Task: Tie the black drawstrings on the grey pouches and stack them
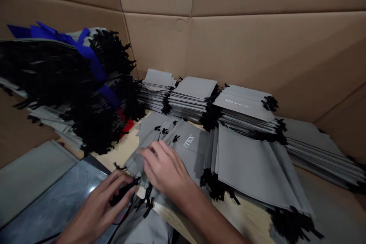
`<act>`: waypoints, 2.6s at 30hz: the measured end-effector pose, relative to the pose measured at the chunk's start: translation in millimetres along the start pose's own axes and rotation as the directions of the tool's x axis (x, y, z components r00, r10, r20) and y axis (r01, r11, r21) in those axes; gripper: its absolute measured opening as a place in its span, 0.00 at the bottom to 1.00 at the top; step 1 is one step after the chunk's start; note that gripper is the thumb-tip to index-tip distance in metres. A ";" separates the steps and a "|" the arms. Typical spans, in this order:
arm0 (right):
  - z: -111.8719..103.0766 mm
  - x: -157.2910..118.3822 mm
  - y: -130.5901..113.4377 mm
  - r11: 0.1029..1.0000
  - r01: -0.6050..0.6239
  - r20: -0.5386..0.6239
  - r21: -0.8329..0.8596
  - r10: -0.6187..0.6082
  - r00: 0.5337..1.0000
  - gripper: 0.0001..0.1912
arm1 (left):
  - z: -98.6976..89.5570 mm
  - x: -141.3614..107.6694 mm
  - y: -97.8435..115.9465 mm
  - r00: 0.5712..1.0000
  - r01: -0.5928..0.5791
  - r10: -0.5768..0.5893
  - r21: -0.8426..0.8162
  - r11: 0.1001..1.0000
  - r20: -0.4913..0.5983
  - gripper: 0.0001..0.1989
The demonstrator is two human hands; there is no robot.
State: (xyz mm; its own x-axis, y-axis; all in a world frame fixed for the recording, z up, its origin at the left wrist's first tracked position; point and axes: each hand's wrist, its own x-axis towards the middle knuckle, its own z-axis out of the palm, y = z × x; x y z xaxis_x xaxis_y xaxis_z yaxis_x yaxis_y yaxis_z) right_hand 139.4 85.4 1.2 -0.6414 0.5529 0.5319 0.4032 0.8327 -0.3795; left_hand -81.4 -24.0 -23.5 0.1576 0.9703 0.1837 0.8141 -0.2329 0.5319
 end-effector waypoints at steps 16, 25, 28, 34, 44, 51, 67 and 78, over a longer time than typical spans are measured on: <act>37.9 -50.6 -57.2 0.941 -0.338 0.042 0.026 0.336 0.941 0.09 | -9.2 4.6 -21.1 0.977 -0.213 0.213 0.018 0.977 0.005 0.14; 48.0 -57.6 -52.3 0.903 -0.386 -0.023 0.187 0.397 0.918 0.11 | -22.6 10.9 -14.1 0.972 -0.217 0.190 0.216 0.952 0.141 0.09; 49.5 -59.0 -52.0 0.892 -0.394 -0.033 0.220 0.411 0.911 0.11 | -24.8 14.4 -8.5 0.976 -0.189 0.150 0.271 0.944 0.159 0.09; 50.1 -60.4 -53.5 0.885 -0.385 -0.073 0.261 0.416 0.906 0.09 | -23.7 20.7 15.3 0.975 -0.096 0.013 0.367 0.925 0.221 0.10; 44.1 -60.7 -56.3 0.894 -0.373 -0.142 0.247 0.415 0.899 0.10 | -26.0 26.9 15.5 0.960 0.135 -0.145 0.057 0.989 0.240 0.09; 38.2 -58.7 -57.8 0.889 -0.377 -0.141 0.259 0.421 0.896 0.10 | -23.7 26.6 9.9 0.917 0.394 -0.323 -0.407 0.824 0.234 0.16; 48.2 -48.4 -61.2 0.894 -0.370 -0.161 0.252 0.416 0.895 0.13 | -16.9 16.5 8.7 0.818 0.526 -0.525 -0.672 0.521 0.234 0.25; 49.3 -44.8 -61.0 0.856 -0.427 -0.097 0.290 0.470 0.877 0.09 | 4.3 3.4 15.9 0.906 0.209 -0.351 -0.473 0.856 -0.235 0.11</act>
State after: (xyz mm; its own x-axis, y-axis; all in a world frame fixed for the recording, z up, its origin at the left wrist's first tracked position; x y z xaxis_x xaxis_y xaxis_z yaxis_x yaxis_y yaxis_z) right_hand 111.3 8.4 -36.8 -0.3092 0.8795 0.3618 0.4299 0.4686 -0.7718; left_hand -65.6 -24.1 -17.9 -0.2743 0.9458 0.1738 0.4652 -0.0277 0.8848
